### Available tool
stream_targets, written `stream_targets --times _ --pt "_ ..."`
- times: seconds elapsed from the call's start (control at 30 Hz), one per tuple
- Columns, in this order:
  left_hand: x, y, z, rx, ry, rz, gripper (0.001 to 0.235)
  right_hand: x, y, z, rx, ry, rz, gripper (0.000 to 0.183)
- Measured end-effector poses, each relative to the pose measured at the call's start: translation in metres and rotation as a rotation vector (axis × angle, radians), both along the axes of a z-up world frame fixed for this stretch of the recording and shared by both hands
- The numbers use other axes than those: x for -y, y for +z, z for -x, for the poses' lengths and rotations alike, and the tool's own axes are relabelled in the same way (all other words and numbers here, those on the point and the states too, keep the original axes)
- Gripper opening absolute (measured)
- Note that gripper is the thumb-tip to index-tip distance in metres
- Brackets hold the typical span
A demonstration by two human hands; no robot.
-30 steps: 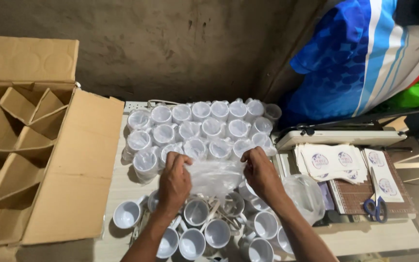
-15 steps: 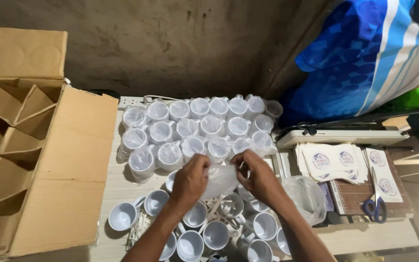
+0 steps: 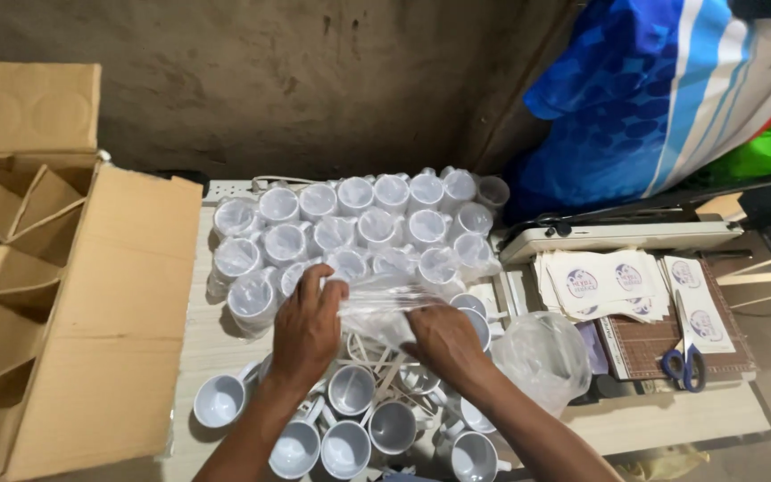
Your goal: Wrapping white ceramic mugs in individual plastic bags for packaging.
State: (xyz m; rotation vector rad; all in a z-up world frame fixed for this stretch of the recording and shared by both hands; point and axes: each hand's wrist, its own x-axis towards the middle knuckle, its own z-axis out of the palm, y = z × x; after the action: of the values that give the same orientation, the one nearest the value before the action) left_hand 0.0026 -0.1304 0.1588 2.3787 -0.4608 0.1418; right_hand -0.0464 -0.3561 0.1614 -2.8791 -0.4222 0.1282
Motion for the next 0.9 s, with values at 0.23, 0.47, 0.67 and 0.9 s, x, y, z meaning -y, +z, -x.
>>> stream_targets --times 0.23,0.47,0.67,0.9 --pt "-0.016 -0.029 0.004 0.428 -0.536 -0.116 0.015 0.032 -0.023 -0.014 0.106 0.165 -0.033 0.079" --pt "-0.013 -0.005 0.007 0.178 -0.242 -0.073 0.063 0.091 -0.022 0.002 0.031 -0.086 -0.524 0.048" --pt "-0.003 -0.002 0.008 0.038 -0.191 0.105 0.062 0.072 -0.026 0.013 -0.201 -0.223 0.017 0.101" --pt "0.01 0.006 0.003 -0.069 -0.17 0.17 0.064 0.071 -0.029 0.023 0.026 -0.598 -0.633 0.093"
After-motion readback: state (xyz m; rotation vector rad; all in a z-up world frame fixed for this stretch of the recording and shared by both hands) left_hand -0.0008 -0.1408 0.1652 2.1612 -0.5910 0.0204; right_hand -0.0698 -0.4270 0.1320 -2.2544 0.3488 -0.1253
